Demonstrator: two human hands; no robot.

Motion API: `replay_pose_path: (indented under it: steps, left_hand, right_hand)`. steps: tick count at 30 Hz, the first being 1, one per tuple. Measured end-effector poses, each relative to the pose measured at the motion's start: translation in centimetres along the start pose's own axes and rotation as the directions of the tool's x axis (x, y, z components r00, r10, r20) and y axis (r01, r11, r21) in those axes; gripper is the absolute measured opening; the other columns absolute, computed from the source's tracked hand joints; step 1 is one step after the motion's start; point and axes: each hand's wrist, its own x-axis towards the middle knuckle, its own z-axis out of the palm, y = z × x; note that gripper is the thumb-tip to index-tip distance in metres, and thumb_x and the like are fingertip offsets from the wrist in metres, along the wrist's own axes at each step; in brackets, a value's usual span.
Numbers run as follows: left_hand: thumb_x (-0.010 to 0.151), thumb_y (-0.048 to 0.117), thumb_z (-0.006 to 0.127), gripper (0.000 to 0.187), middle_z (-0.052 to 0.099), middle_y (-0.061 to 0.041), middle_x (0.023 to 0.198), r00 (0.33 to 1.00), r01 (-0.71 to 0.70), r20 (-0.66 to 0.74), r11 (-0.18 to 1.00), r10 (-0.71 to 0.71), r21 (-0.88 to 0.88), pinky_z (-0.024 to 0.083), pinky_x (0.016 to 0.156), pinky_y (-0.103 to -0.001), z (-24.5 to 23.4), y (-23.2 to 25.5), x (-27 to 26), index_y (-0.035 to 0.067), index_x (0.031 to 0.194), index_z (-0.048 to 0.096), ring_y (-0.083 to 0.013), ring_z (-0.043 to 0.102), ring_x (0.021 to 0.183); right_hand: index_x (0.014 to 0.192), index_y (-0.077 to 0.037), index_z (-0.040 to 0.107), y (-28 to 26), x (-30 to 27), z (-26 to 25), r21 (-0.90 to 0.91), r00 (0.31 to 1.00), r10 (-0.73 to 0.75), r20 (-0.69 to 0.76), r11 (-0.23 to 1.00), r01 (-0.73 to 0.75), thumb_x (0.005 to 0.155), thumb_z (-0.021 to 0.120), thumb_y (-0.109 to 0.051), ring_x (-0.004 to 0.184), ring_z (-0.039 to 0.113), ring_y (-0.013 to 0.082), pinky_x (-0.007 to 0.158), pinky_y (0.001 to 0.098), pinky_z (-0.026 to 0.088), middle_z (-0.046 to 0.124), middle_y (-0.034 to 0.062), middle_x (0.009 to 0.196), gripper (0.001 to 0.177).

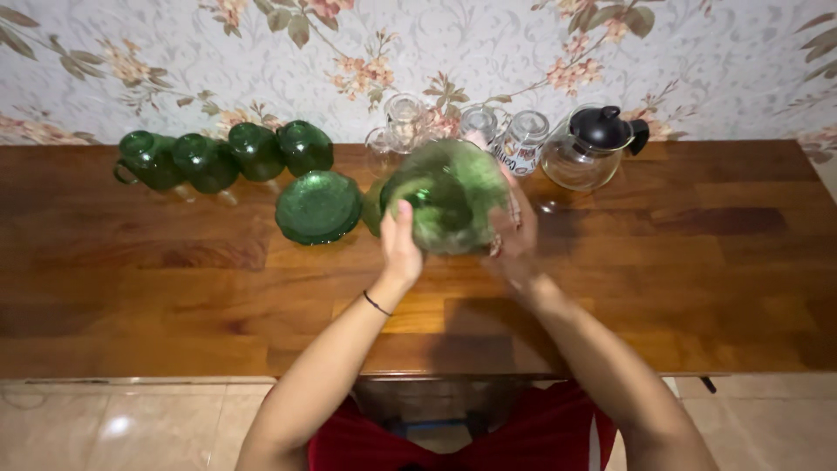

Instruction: The person wipes a green glass bowl and a green glass cup with a red and white checkered cloth on a wooden table. The person handles the items one at a time, rotating them to clean different surfaces.

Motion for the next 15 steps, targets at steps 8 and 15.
replay_pose_path:
  steps: [8,15]
  left_hand:
    - [0.109,0.051,0.053,0.049,0.051,-0.006,0.105,0.95,-0.305,0.037,0.948,0.309,-0.094,0.042,0.093,-0.029,4.1,11.1,1.2,0.005,0.124,0.048,-0.0155,0.048,0.096]
    - [0.115,0.033,0.044,0.038,0.062,-0.019,0.109,0.472,-0.184,0.712,0.848,0.519,-0.496,0.056,0.084,-0.038,9.1,21.2,-7.9,-0.001,0.105,0.058,-0.0299,0.064,0.095]
  right_hand:
    - [0.141,-0.001,0.052,-1.4,0.4,-0.1,0.248,0.92,0.231,-0.316,0.956,-0.155,0.095,0.065,-0.014,0.117,0.065,0.0224,0.099,0.0365,0.054,0.066,0.0102,0.128,0.049]
    - [0.14,0.002,0.054,-0.6,0.8,-1.0,0.238,0.964,0.148,-0.22,0.967,-0.094,0.099,0.064,-0.009,0.114,0.065,0.0226,0.099,0.0362,0.055,0.065,0.0133,0.128,0.044]
